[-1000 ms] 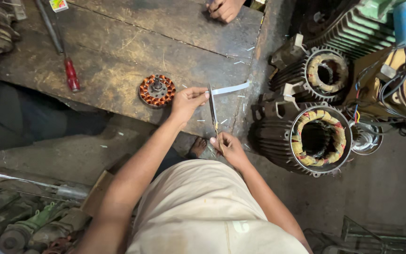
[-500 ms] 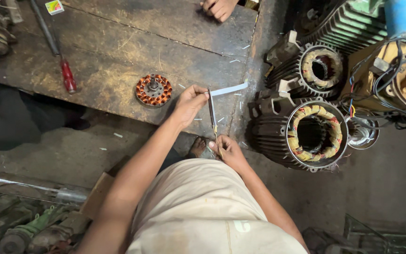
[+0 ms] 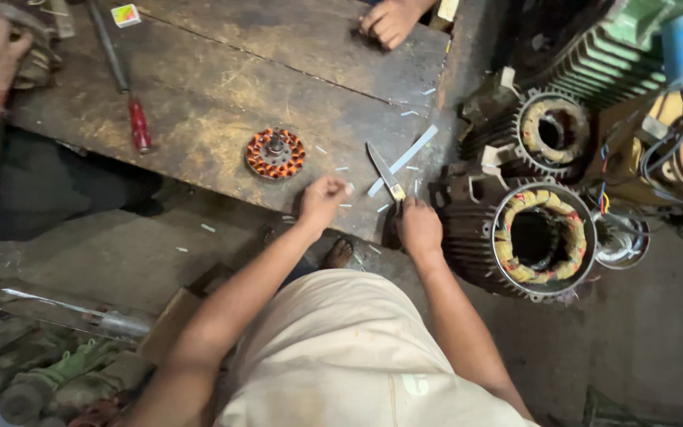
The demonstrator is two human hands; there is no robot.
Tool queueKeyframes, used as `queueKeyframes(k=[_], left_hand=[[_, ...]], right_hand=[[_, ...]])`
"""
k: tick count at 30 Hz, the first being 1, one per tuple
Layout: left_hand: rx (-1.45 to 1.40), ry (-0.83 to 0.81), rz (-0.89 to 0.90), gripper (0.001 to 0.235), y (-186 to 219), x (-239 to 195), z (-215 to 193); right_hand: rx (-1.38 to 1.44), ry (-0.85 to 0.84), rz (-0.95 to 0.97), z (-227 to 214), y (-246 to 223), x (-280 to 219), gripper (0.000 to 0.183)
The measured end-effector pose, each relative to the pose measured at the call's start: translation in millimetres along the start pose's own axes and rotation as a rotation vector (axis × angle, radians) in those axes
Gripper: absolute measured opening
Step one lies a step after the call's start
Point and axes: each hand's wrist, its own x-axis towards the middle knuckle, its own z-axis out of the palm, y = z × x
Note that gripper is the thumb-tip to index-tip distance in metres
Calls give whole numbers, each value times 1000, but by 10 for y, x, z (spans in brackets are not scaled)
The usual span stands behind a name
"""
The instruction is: The person inserts small white plastic spacers into the slots of a copper-wound stator rotor. They use scissors to cut the spacers from a strip and place them one by one into the component.
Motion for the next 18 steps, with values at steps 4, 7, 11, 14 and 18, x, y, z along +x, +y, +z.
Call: queueKeyframes(k=[4, 7, 11, 14, 18], left_hand=[[-176, -211, -90, 13, 437, -536, -183], [-288, -282, -101, 12, 794, -820, -270], [-357, -290, 29, 11, 1023, -1045, -397], [-313, -262, 79, 11, 1103, -1058, -500], [-220, -185, 157, 5, 1144, -1068, -542]], right_hand=[[519, 177, -248, -342, -283, -124, 28], [966, 3, -133, -560, -644, -159, 15], [917, 27, -195, -744, -972, -149, 16], [857, 45, -144, -829, -1169, -82, 13], [787, 74, -259, -960, -1288, -59, 11]])
